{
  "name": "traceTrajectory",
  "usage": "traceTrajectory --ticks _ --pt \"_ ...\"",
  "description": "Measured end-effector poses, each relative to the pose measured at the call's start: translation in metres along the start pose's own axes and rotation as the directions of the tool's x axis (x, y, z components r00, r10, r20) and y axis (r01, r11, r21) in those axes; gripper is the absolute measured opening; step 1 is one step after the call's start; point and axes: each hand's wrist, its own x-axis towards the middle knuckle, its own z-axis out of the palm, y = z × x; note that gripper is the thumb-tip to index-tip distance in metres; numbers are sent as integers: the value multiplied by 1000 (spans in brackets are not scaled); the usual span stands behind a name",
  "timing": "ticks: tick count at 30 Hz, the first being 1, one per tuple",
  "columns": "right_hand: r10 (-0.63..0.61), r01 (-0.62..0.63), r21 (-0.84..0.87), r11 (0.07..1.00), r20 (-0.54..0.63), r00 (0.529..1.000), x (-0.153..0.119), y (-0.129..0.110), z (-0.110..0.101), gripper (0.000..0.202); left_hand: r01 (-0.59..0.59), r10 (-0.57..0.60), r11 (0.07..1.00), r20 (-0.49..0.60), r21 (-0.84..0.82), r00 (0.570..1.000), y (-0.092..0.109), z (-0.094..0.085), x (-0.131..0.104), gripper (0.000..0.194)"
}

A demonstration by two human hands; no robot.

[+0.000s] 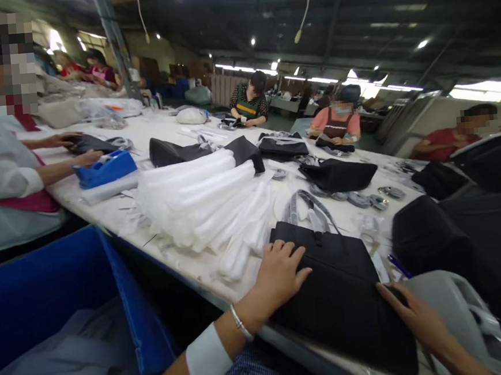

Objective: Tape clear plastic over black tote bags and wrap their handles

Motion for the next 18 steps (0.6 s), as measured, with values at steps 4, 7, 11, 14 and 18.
traceTrajectory --ticks 4,7,11,14,18 --pt "-72 67 -51 996 -114 991 19 -41 -18 46 45 -59 992 115 117 992 -10 23 9 38" --pt "-127 151 102 983 -209 970 58 -103 -28 41 27 -45 990 126 138 991 -14 26 9 38" --pt "-68 189 559 808 -229 971 115 -162 -3 33 29 -42 991 94 132 995 -12 25 7 38" --pt "79 51 819 572 -117 990 137 -166 38 43 33 -45 992 93 121 995 -14 28 6 35" --pt "165 2 872 490 -95 982 135 -150 70 46 34 -39 996 63 84 997 -29 24 19 32"
